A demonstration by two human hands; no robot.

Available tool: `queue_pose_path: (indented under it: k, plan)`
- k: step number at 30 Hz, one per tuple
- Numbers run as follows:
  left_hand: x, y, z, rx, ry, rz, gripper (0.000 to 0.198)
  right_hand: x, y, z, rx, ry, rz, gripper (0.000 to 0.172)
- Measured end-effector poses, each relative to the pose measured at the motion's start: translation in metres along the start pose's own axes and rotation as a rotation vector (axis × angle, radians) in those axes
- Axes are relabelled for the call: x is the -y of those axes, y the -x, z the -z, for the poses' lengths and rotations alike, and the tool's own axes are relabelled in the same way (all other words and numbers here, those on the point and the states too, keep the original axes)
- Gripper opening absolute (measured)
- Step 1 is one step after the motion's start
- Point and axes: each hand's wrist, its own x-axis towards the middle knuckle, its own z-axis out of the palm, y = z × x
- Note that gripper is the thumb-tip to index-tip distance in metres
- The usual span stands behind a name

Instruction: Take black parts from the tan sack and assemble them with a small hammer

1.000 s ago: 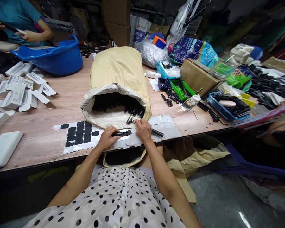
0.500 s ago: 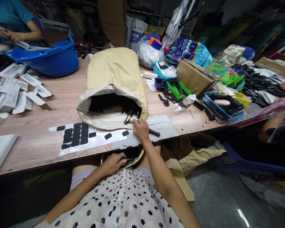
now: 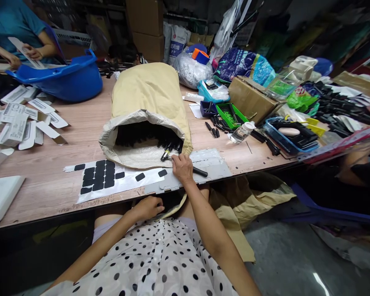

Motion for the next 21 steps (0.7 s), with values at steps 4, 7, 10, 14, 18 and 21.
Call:
queue_pose_path:
  k: [4,7,10,14,18,21]
  plan:
    - [-0.032,-0.015,0.05,-0.126,0.323,-0.201,0.03,0.001,0.0,0.001,-0.016,-0.003,0.0,0.026]
    - [-0.037,-0.041,0.096,-0.462,0.396,-0.183,0.026,0.003,0.0,0.001,-0.029,-0.004,-0.001,0.024]
    - [-0.025,-0.063,0.136,-0.919,0.273,0.085,0.021,0.004,0.0,-0.001,-0.032,-0.004,-0.002,0.023]
    - [-0.005,-0.076,0.164,-1.15,0.089,0.485,0.028,0.005,0.0,-0.004,-0.037,-0.009,-0.01,0.023]
    - [0.009,-0.079,0.169,-1.092,0.084,0.629,0.028,0.005,0.0,-0.004,-0.03,-0.017,-0.01,0.023]
    - [0.015,-0.079,0.168,-1.082,0.084,0.584,0.025,0.005,0.0,-0.002,-0.024,-0.021,-0.019,0.023]
